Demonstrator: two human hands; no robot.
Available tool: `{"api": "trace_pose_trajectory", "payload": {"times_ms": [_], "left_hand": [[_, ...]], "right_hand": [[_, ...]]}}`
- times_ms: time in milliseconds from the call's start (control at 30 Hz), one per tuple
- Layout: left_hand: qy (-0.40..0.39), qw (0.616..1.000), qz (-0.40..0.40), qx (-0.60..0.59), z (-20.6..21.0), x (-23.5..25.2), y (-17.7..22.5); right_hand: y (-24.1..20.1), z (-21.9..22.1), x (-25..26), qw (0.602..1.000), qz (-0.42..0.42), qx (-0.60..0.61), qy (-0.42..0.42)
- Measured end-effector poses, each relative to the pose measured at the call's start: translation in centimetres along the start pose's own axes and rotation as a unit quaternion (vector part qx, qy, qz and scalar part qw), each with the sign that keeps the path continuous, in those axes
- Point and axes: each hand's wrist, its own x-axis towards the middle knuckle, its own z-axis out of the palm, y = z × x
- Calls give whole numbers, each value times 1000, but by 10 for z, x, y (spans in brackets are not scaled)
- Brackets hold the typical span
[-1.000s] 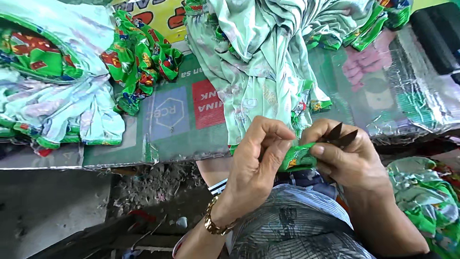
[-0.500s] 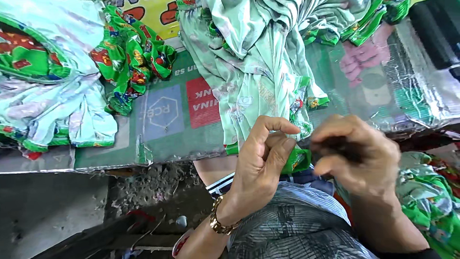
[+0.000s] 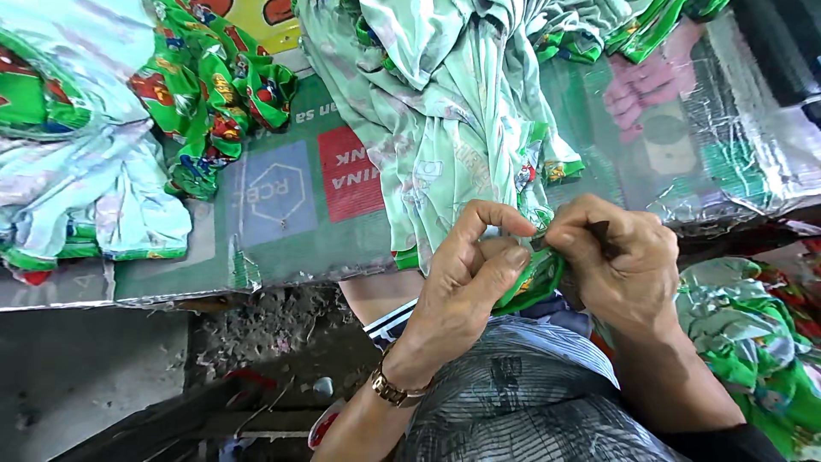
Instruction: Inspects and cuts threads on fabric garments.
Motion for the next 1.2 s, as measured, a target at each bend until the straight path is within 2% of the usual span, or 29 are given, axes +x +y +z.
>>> {"api": "trace_pose_trajectory", "payload": {"times_ms": [200, 400, 567, 733, 833, 900, 933, 1000, 1067, 1100, 1167, 1200], "left_hand": [[0, 1000, -3, 7, 0, 2, -2], [5, 1000, 5, 20, 0, 2, 1], [2, 999, 25, 40, 1, 2, 3], [12, 997, 38, 67, 6, 1, 1], [32, 997, 33, 68, 6, 1, 0], [52, 995, 29, 81, 4, 2, 0], [59, 994, 27, 85, 3, 2, -1], [60, 994, 26, 82, 2, 2, -1], [47, 996, 35, 73, 0, 2, -3], [40, 997, 41, 61, 0, 2, -4], [26, 998, 50, 19, 1, 2, -6], [22, 998, 51, -5, 1, 2, -7]], "right_hand": [[1, -6, -1, 995, 35, 92, -36], [3, -15, -3, 991, 56, 116, -45], [3, -19, 0, 986, -5, 149, -76], [-1, -6, -3, 995, -98, 5, -32], [1, -7, -7, 993, -105, -47, -40], [1, -14, -11, 993, -73, 12, -90], [2, -17, -13, 988, -52, 85, -119], [5, -23, -17, 951, -12, 267, -156], [4, -25, -19, 926, 22, 349, -139], [2, -24, -19, 941, 25, 318, -113], [-2, -16, -16, 985, 18, 158, -73], [-4, -12, -16, 994, 25, 82, -68]]}}
